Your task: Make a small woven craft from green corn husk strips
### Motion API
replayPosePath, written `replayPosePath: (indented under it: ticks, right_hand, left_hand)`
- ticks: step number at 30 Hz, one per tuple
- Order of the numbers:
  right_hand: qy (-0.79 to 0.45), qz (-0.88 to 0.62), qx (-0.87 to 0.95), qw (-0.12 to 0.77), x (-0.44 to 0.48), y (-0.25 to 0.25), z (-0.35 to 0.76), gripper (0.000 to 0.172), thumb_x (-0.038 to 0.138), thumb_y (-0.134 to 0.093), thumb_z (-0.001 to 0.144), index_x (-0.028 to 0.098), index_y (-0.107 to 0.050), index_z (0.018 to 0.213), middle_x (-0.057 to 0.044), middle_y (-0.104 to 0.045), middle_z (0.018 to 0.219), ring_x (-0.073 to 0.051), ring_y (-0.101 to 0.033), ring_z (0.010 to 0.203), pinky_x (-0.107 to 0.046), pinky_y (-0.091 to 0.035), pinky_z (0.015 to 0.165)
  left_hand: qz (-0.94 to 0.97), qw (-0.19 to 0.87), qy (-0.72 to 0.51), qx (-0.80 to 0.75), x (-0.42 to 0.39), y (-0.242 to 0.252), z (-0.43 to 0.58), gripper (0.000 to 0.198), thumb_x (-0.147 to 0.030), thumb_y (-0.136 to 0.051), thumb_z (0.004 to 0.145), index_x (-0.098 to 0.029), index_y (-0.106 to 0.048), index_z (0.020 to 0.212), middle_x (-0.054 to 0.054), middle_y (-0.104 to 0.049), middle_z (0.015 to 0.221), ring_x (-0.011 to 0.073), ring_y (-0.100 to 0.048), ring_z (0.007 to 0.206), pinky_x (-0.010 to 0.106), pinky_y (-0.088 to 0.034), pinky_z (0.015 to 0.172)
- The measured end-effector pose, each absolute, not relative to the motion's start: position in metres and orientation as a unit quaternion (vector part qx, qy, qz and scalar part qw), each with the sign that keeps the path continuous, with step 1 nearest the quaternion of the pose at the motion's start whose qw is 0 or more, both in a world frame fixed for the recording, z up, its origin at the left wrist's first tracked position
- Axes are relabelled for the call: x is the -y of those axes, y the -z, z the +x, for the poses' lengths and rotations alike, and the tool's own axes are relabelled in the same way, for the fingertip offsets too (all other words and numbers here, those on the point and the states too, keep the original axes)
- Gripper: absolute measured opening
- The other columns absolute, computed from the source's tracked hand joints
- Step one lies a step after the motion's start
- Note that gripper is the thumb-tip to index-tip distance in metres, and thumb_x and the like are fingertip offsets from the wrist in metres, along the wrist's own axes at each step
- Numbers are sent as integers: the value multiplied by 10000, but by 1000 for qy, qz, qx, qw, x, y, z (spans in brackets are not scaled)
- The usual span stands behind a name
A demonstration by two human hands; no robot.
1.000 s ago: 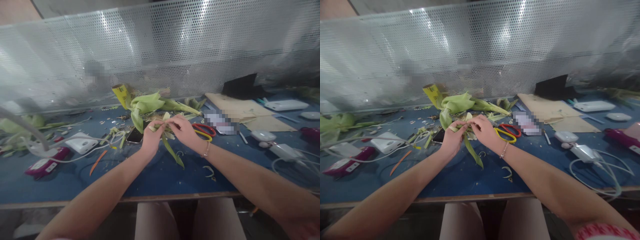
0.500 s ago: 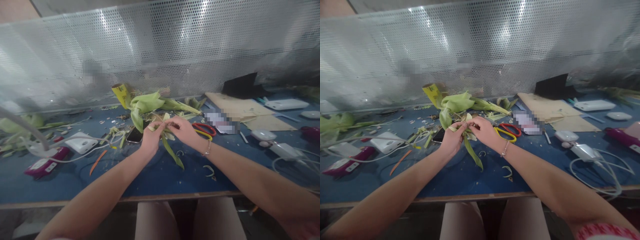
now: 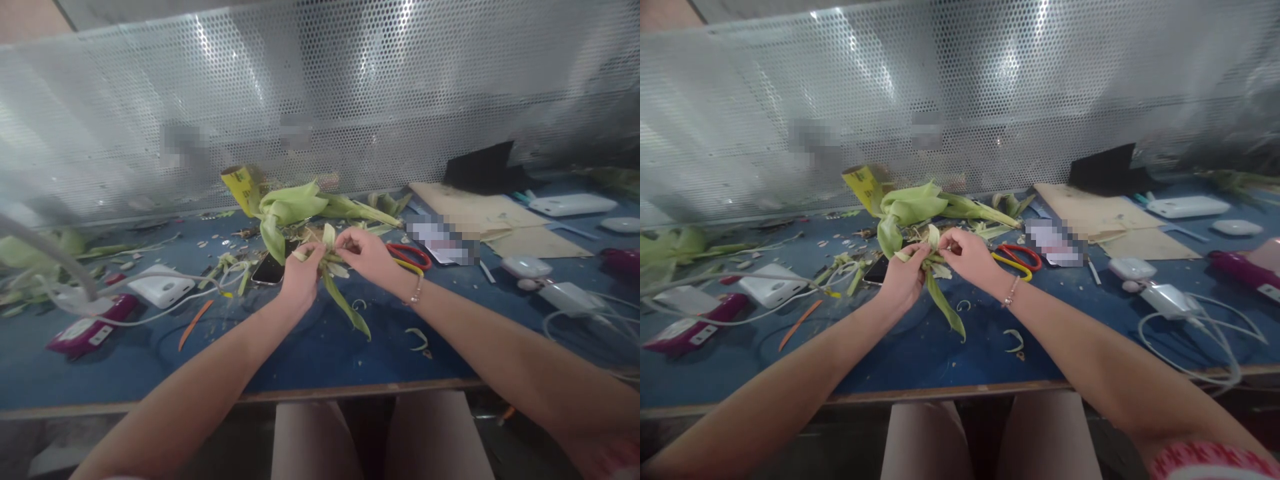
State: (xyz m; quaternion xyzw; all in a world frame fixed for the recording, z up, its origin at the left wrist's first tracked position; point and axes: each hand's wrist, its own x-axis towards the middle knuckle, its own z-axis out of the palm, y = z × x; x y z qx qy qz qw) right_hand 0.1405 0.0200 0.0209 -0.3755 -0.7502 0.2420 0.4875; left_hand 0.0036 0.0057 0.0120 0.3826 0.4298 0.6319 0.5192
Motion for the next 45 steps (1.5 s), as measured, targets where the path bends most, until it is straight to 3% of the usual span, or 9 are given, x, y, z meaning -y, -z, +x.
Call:
replayPosePath:
  ticks: [11, 21, 31, 35, 39, 45]
  right_hand:
    - [-224, -391, 756, 475, -22, -22, 143, 47, 163, -599, 711, 148, -644, 709, -17, -625, 675, -87, -437, 521, -236, -370, 509]
    - [-278, -332, 765, 476, -29, -22, 150, 79, 222, -607, 745, 151, -615, 711, -29, -636, 676, -123, -556, 609, -254, -455, 577]
    - [-216, -327, 816, 425, -29, -32, 158, 86, 147, -605, 747, 164, -669, 692, -18, -628, 705, -109, -531, 611, -247, -417, 586]
    - [-165, -299, 838, 426, -29, -31, 158, 106, 128, -578, 752, 171, -632, 672, -13, -593, 695, -113, -511, 632, -249, -408, 612]
    - [-199, -311, 812, 452, -28, -25, 155, 16, 171, -551, 770, 172, -561, 783, -5, -563, 724, -105, -479, 601, -236, -388, 561]
    - [-181, -346, 813, 432, -25, -26, 152, 198, 255, -552, 802, 178, -484, 632, 29, -478, 573, -94, -410, 539, -228, -324, 522]
  left_hand:
    - [402, 520, -638, -401, -4, -14, 5, 165, -232, -711, 684, -145, -571, 674, -46, -519, 549, 40, -458, 452, 168, -359, 464]
    - [413, 527, -646, -366, -2, -16, 4, 208, -244, -670, 758, -178, -481, 700, -63, -469, 545, 29, -339, 390, 186, -271, 408]
    - [395, 529, -652, -372, -4, -15, 2, 237, -234, -650, 777, -187, -431, 703, -39, -532, 632, 48, -460, 481, 185, -374, 492]
    - [407, 540, -642, -361, -5, -16, 2, 230, -237, -642, 782, -191, -428, 711, -42, -537, 639, 40, -406, 435, 189, -324, 442]
    - [439, 532, -634, -349, -5, -17, 1, 208, -248, -629, 792, -192, -445, 713, -39, -535, 649, 43, -397, 437, 191, -289, 419]
    - [447, 521, -629, -363, -6, -16, 1, 225, -281, -644, 784, -194, -452, 704, -46, -495, 604, 46, -353, 421, 196, -267, 414]
